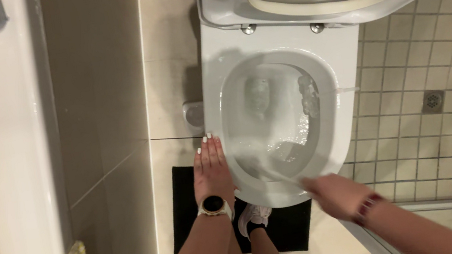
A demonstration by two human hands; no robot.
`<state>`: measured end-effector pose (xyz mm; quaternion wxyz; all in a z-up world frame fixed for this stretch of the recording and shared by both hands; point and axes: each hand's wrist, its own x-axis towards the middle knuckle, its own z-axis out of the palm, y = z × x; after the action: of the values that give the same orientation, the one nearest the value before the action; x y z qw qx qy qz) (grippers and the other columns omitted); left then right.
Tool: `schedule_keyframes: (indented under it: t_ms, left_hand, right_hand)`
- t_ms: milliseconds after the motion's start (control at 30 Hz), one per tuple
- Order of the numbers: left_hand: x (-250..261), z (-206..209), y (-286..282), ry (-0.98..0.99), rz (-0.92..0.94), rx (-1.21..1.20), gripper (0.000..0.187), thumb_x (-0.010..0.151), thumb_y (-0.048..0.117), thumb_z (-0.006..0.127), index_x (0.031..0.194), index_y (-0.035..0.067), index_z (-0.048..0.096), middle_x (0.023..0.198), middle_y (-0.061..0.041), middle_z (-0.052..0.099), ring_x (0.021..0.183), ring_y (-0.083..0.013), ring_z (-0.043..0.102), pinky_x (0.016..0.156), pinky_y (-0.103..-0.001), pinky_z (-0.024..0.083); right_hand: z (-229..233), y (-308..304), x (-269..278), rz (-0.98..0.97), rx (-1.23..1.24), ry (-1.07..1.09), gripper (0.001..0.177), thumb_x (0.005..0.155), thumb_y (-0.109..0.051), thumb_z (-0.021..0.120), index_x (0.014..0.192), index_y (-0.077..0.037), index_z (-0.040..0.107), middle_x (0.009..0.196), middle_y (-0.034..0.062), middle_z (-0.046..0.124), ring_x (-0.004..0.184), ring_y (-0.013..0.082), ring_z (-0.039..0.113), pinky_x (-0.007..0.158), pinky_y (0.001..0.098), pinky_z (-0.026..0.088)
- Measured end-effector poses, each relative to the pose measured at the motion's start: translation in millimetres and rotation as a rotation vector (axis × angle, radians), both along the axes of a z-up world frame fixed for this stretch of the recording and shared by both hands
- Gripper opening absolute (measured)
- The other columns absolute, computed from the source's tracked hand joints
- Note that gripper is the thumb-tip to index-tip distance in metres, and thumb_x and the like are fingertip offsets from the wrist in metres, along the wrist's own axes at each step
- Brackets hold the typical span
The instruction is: The person scrubs the interior of a toilet bowl with a brush, wipes the lid and exterior surfaces with a blue cloth, and then applies liquid cleaner to a second toilet in another bathroom.
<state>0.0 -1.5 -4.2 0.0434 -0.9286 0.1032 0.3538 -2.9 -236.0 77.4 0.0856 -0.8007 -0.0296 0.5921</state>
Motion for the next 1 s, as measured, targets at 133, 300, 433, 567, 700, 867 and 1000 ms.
schedule_keyframes:
  t_ms: [133,300,433,567,700,867,1000]
  left_hand:
    - [5,6,-1,0.070,0.014,0.006,0.125,0.067,0.051,0.075,0.144,-0.005,-0.006,0.155,-0.016,0.003,0.143,-0.0257,0.004,0.114,-0.038,0.006]
    - [7,11,-1,0.087,0.007,0.001,0.125,0.068,0.051,0.075,0.144,-0.006,-0.006,0.155,-0.017,0.002,0.143,-0.0266,0.003,0.115,-0.037,0.004]
    - [9,13,1,0.100,0.032,-0.021,0.122,0.070,0.048,0.075,0.144,-0.005,-0.007,0.155,-0.014,0.002,0.143,-0.0246,0.002,0.115,-0.037,0.003]
    - [12,17,-1,0.141,0.082,-0.020,0.122,0.070,0.047,0.075,0.145,-0.002,-0.007,0.156,-0.012,0.000,0.144,-0.0220,0.000,0.115,-0.036,0.003]
    - [13,22,-2,0.150,0.072,-0.012,0.120,0.071,0.046,0.075,0.144,-0.002,-0.008,0.155,-0.012,0.000,0.143,-0.0226,0.000,0.115,-0.036,0.003]
    - [12,25,-2,0.118,0.057,0.001,0.121,0.070,0.047,0.075,0.145,-0.003,-0.007,0.156,-0.013,0.003,0.144,-0.0233,0.002,0.115,-0.036,0.004]
    - [13,25,-2,0.133,0.023,0.021,0.120,0.072,0.048,0.073,0.144,-0.003,-0.007,0.155,-0.014,0.002,0.143,-0.0235,0.001,0.115,-0.036,0.003]
  right_hand:
    - [-14,23,9,-0.534,0.037,0.142,0.048,0.094,-0.024,0.043,0.142,-0.024,0.039,0.095,0.0205,0.065,0.092,0.0376,0.062,0.081,0.0442,0.053]
    - [-28,-67,10,0.060,-0.049,0.103,0.040,0.094,-0.026,0.041,0.133,-0.027,0.050,0.129,0.0035,0.056,0.121,0.0205,0.053,0.105,0.0355,0.040]
    - [-31,-98,57,0.094,-0.026,0.229,0.044,0.088,-0.014,0.045,0.129,-0.024,0.056,0.128,-0.0070,0.056,0.083,0.0138,0.064,0.079,0.0317,0.055]
    - [-40,-30,66,-0.397,0.049,0.344,0.044,0.092,-0.019,0.047,0.135,-0.025,0.054,0.064,0.0037,0.053,0.041,0.0075,0.039,0.040,0.0240,0.036]
    - [-38,0,64,-1.103,0.286,0.302,0.055,0.086,-0.008,0.045,0.140,-0.021,0.045,0.054,-0.0023,0.048,0.037,0.0058,0.033,0.032,0.0223,0.026]
    - [-19,-18,54,-0.657,0.103,0.394,0.049,0.090,-0.018,0.047,0.139,-0.026,0.046,0.054,-0.0012,0.045,0.036,0.0081,0.033,0.033,0.0239,0.029]
    - [-28,-19,69,-0.570,0.142,0.360,0.049,0.091,-0.015,0.048,0.139,-0.024,0.047,0.057,0.0016,0.047,0.038,0.0081,0.034,0.035,0.0229,0.032]
